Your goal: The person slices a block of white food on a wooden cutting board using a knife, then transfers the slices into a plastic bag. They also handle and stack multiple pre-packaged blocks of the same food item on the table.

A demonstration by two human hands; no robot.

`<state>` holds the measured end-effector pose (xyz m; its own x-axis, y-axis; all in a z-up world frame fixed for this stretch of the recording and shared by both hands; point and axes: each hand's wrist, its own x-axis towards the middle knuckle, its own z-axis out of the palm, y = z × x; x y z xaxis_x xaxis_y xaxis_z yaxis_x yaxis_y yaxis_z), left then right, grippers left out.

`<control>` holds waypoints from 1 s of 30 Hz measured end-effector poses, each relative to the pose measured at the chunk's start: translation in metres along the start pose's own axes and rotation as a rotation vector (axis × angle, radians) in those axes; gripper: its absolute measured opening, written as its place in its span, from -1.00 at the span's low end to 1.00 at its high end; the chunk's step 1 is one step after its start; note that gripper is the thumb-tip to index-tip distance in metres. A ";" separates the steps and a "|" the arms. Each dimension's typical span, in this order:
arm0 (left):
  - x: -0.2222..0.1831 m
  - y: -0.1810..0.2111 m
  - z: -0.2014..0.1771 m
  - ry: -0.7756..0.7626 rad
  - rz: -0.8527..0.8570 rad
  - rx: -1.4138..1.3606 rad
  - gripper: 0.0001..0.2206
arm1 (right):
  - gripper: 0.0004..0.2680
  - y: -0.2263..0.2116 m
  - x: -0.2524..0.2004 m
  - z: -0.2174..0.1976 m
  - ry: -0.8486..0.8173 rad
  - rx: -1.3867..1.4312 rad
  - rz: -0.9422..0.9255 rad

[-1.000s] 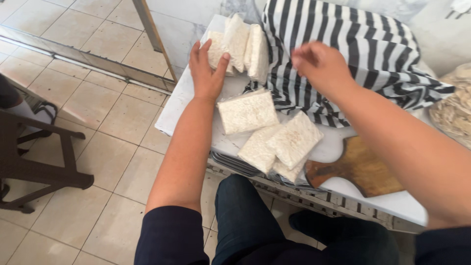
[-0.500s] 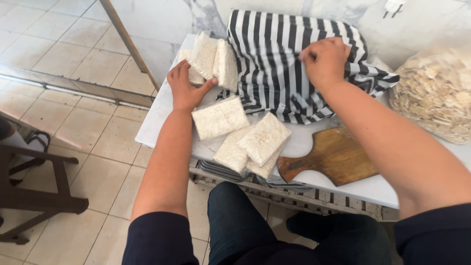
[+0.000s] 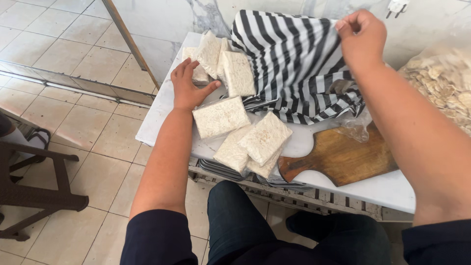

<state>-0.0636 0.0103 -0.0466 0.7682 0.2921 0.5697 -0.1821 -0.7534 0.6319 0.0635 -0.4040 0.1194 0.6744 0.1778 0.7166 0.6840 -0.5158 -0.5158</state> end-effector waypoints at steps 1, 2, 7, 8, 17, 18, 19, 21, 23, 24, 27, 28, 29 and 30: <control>0.000 0.000 0.000 0.005 -0.001 -0.010 -0.21 | -0.96 -0.007 -0.008 0.001 0.016 0.005 -0.044; 0.000 0.000 0.001 0.010 0.000 -0.010 -0.21 | -0.92 -0.014 -0.020 0.002 0.029 0.011 -0.090; 0.001 -0.004 0.005 0.024 0.001 0.015 -0.23 | -0.81 -0.043 -0.101 0.015 -0.583 0.119 0.549; 0.000 -0.005 0.005 0.030 0.000 0.002 -0.24 | -0.75 -0.044 -0.107 0.021 -0.714 0.313 0.845; 0.002 0.002 -0.001 0.055 -0.019 -0.050 -0.31 | -0.71 -0.050 -0.039 0.025 -0.433 0.492 0.839; 0.001 0.003 -0.002 0.051 -0.030 -0.056 -0.31 | -0.74 -0.051 -0.032 0.020 -0.464 0.385 0.683; 0.001 0.003 -0.002 0.048 -0.042 -0.063 -0.32 | -0.76 -0.050 -0.025 0.013 -0.493 0.276 0.527; 0.004 0.004 -0.003 0.058 -0.043 -0.091 -0.32 | -0.81 -0.047 -0.022 0.008 -0.502 0.098 0.312; 0.000 0.005 -0.002 0.063 -0.059 -0.122 -0.32 | -0.85 -0.038 -0.028 0.003 -0.470 -0.042 0.198; 0.001 0.006 -0.003 0.068 -0.069 -0.136 -0.33 | -0.83 -0.033 -0.034 0.007 -0.437 -0.061 0.199; 0.002 0.010 -0.004 0.065 -0.092 -0.160 -0.33 | -0.76 -0.012 -0.054 0.023 -0.356 -0.138 0.209; 0.002 0.010 -0.005 0.063 -0.098 -0.163 -0.33 | -0.74 -0.005 -0.063 0.031 -0.341 -0.175 0.212; 0.003 0.011 -0.006 0.063 -0.101 -0.159 -0.33 | -0.71 0.004 -0.068 0.037 -0.326 -0.212 0.215; 0.002 0.011 -0.006 0.061 -0.107 -0.155 -0.33 | -0.69 0.013 -0.069 0.043 -0.304 -0.315 0.149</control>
<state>-0.0676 0.0061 -0.0347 0.7507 0.4039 0.5228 -0.1975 -0.6179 0.7610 0.0373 -0.3872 0.0430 0.8420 0.2962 0.4509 0.4877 -0.7752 -0.4014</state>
